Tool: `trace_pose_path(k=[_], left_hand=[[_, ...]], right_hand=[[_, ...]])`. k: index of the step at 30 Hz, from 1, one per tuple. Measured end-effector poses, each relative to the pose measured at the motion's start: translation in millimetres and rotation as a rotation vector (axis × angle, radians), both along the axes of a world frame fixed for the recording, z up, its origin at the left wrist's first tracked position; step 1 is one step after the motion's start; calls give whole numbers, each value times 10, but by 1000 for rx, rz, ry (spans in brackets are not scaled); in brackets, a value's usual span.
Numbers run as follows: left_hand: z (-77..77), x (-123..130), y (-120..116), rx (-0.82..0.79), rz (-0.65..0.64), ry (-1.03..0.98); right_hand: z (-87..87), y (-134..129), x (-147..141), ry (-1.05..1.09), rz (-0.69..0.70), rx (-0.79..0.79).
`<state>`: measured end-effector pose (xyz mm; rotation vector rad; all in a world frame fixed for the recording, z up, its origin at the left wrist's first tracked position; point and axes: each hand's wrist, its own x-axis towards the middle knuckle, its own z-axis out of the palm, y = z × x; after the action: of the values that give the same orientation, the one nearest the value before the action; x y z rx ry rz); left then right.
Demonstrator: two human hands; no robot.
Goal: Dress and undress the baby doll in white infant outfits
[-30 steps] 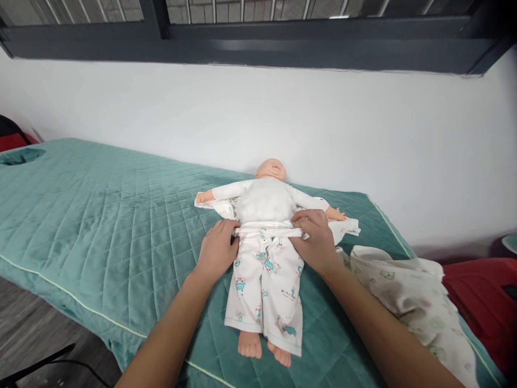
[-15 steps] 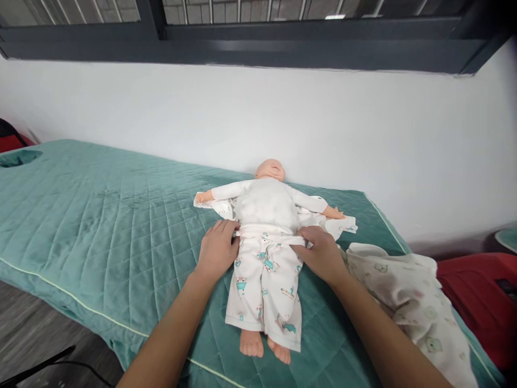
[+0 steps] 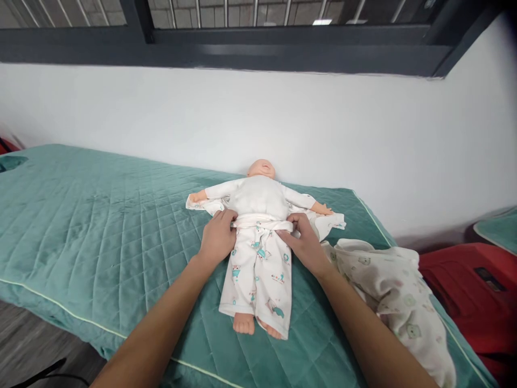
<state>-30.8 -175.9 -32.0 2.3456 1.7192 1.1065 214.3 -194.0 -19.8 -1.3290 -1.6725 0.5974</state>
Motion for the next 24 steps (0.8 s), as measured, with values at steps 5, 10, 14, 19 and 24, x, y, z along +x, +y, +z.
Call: trace_pose_path(k=[5, 10, 14, 19, 24], left_hand=[[-9, 92, 267, -30, 20, -34], [-93, 86, 303, -34, -32, -192], [-84, 18, 181, -36, -87, -315], [-53, -73, -291, -59, -212, -421], [-85, -133, -733, -33, -300, -400]], right_hand=[[-69, 100, 36, 57, 1, -61], [-95, 159, 19, -4, 26, 6], [-92, 129, -33, -40, 5, 94], [-88, 56, -83, -151, -8, 187], [-55, -18, -116, -281, -4, 330]])
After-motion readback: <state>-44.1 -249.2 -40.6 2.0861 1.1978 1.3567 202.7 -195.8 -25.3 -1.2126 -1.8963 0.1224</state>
